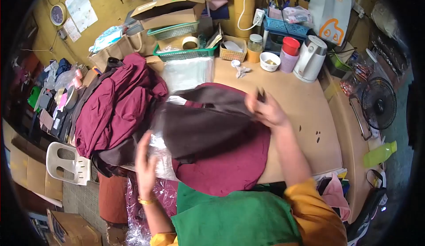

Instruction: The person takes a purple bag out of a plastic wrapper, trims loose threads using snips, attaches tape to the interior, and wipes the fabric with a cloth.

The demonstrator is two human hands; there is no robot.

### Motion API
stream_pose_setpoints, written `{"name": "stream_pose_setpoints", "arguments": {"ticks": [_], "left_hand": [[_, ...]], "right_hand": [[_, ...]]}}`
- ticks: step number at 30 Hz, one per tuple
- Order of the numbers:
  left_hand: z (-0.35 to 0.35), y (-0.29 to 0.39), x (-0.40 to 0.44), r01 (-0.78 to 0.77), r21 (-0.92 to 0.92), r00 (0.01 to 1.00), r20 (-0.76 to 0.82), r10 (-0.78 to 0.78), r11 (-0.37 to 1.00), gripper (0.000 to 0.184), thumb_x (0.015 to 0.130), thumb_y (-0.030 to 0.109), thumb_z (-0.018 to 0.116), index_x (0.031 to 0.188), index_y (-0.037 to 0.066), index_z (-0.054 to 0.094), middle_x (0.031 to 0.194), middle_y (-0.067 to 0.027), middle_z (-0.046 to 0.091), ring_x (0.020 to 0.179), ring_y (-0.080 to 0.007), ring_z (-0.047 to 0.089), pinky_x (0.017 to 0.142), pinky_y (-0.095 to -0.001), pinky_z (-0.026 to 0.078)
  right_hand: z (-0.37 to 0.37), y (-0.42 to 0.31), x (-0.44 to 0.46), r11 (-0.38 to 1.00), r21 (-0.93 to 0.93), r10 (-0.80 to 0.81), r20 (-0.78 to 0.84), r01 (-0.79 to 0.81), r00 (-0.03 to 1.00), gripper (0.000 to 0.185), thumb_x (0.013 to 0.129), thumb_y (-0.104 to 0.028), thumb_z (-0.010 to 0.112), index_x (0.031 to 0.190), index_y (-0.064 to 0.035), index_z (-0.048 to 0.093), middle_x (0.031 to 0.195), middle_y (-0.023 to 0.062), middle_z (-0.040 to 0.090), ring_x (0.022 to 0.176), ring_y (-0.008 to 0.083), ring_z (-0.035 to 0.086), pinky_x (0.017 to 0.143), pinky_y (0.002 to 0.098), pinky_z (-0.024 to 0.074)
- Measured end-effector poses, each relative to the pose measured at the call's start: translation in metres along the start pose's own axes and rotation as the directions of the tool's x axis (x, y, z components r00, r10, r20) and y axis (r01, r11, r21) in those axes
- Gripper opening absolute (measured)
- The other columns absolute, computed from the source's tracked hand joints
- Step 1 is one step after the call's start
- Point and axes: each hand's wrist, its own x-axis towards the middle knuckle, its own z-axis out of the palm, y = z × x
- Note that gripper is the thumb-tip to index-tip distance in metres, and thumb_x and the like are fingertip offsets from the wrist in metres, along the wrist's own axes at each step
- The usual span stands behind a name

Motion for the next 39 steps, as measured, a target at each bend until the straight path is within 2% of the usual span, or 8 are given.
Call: {"name": "stream_pose_setpoints", "arguments": {"ticks": [4,15,18,22,25,27,33,39], "left_hand": [[0.084,0.029,-0.024,-0.396,0.418,0.868,0.461,0.185,0.818,0.082,0.081,0.033,0.074,0.146,0.001,0.035,0.114,-0.0165,0.064,0.115,-0.0312,0.058,0.117,-0.052,0.018],[0.147,0.006,-0.058,-0.388,-0.017,0.614,0.741,0.272,0.922,0.021,0.079,0.015,0.072,0.098,0.007,0.067,0.09,-0.0098,0.054,0.088,-0.0263,0.055,0.079,-0.0376,0.045],[0.126,0.013,-0.059,-0.324,-0.017,0.539,0.818,0.199,0.946,0.02,0.083,0.013,0.068,0.101,0.007,0.065,0.095,-0.0099,0.056,0.093,-0.0273,0.057,0.081,-0.0388,0.045],[0.062,0.029,-0.022,0.305,-0.063,0.203,0.979,0.0,0.95,0.033,0.094,0.013,0.06,0.126,0.003,0.057,0.107,-0.0104,0.068,0.092,-0.0204,0.066,0.081,-0.0334,0.05],[0.035,-0.01,-0.023,0.08,-0.748,0.859,0.387,0.335,0.659,0.038,0.088,0.007,0.064,0.123,-0.004,0.057,0.112,-0.0142,0.065,0.098,-0.0224,0.06,0.091,-0.0313,0.046],[0.037,-0.009,-0.014,-0.061,0.408,0.912,-0.349,0.218,0.911,0.035,0.082,-0.004,0.061,0.117,-0.001,0.06,0.124,-0.0179,0.057,0.119,-0.0304,0.053,0.103,-0.0366,0.04],[0.064,0.006,-0.023,-0.258,0.33,0.767,0.641,-0.015,0.908,0.042,0.079,0.03,0.075,0.117,0.013,0.067,0.138,-0.0057,0.054,0.137,-0.0284,0.041,0.116,-0.0608,0.006],[0.071,0.029,-0.036,-0.31,0.424,0.677,0.727,-0.115,0.851,0.074,0.065,0.04,0.082,0.131,0.015,0.059,0.151,-0.0113,0.038,0.147,-0.0332,0.02,0.112,-0.0693,0.009]], "right_hand": [[-0.078,0.016,-0.103,0.231,-0.826,-0.122,-0.548,-0.514,0.827,0.018,0.095,-0.018,0.058,0.087,-0.0024,0.062,0.068,-0.0019,0.055,0.059,0.0085,0.049,0.055,0.0259,0.0404],[-0.005,0.068,0.005,0.675,-0.71,0.196,0.434,0.201,0.879,0.025,0.094,-0.014,0.055,0.116,-0.0047,0.062,0.109,0.0171,0.059,0.105,0.0335,0.059,0.098,0.0392,0.0418],[-0.047,0.082,0.038,0.09,-0.973,-0.295,-0.228,-0.211,0.928,0.025,0.094,-0.014,0.055,0.116,-0.0075,0.064,0.131,0.0224,0.051,0.113,0.0407,0.056,0.093,0.0457,0.0462],[-0.053,0.05,0.052,0.57,-0.72,-0.109,-0.544,-0.396,0.832,0.027,0.096,-0.021,0.054,0.119,-0.0087,0.061,0.117,0.0173,0.065,0.107,0.0349,0.063,0.09,0.0422,0.0483],[-0.088,0.061,0.04,0.397,-0.819,-0.362,-0.555,-0.415,0.749,0.031,0.092,-0.026,0.062,0.118,-0.0093,0.061,0.111,0.0182,0.067,0.107,0.0355,0.063,0.088,0.0423,0.0488],[-0.121,0.073,0.023,0.276,-0.795,-0.349,-0.606,-0.54,0.714,0.043,0.088,-0.029,0.066,0.124,-0.0073,0.056,0.12,0.019,0.063,0.113,0.0369,0.059,0.094,0.0435,0.0461],[-0.146,0.081,0.013,0.232,-0.712,-0.309,-0.7,-0.663,0.644,0.049,0.087,-0.032,0.065,0.128,-0.0059,0.054,0.13,0.0173,0.057,0.12,0.0345,0.054,0.101,0.046,0.0408],[-0.134,0.078,-0.003,0.286,-0.803,-0.421,-0.596,-0.523,0.684,0.038,0.088,-0.033,0.065,0.115,-0.0069,0.062,0.113,0.0142,0.062,0.106,0.0325,0.06,0.092,0.0429,0.0458]]}}
